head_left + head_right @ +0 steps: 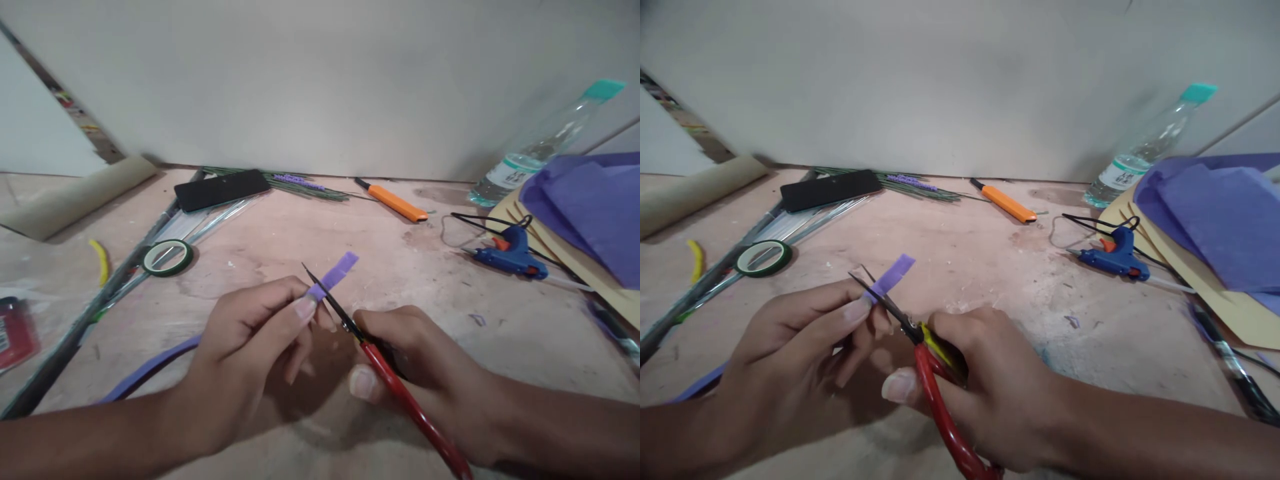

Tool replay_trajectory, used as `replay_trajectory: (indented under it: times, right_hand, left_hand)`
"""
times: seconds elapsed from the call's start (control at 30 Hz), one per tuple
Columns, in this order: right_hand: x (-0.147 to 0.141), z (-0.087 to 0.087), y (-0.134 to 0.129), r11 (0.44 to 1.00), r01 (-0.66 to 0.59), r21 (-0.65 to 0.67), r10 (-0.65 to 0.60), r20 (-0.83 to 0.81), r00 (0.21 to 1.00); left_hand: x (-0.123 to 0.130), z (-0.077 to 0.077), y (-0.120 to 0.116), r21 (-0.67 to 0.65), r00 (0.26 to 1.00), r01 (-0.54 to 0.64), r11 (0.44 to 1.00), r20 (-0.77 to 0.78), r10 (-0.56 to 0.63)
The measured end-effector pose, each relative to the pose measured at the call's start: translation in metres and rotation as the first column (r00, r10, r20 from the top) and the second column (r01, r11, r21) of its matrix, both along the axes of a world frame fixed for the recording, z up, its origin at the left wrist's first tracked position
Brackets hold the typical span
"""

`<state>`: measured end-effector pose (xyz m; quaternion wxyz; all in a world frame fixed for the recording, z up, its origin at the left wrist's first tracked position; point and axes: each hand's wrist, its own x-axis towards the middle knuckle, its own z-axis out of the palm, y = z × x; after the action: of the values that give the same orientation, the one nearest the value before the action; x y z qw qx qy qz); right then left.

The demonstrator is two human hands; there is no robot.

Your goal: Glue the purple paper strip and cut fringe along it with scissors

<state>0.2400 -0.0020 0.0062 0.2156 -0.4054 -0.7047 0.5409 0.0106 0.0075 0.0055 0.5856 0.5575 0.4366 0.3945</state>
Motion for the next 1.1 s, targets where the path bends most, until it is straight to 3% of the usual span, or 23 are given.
replay_trajectory:
  times: [0.13, 0.5, 0.8, 1.1]
  right_hand:
    - [0.0012, -0.0031, -0.0013, 1.000, 0.000, 0.026, 0.000, 0.009, 1.000]
    - [0.0003, -0.0028, -0.0029, 0.999, 0.000, 0.034, -0.003, 0.078, 0.997]
    - [0.0008, -0.0022, -0.0024, 0.999, 0.002, 0.034, -0.006, 0.113, 0.994]
    - [0.0011, -0.0005, -0.0013, 1.000, -0.017, 0.027, 0.014, 0.096, 0.995]
  left_hand:
    - [0.0000, 0.0014, -0.0001, 0.046, 0.998, -0.037, 0.998, -0.050, 0.039]
    - [0.0040, 0.0061, 0.0024, 0.236, 0.981, 0.022, 0.971, -0.193, 0.025]
    - [0.0049, 0.0078, 0.0028, 0.237, 0.969, -0.007, 0.972, -0.239, 0.065]
    - [0.0026, 0.0026, 0.0024, 0.213, 0.974, 0.039, 0.976, -0.228, 0.011]
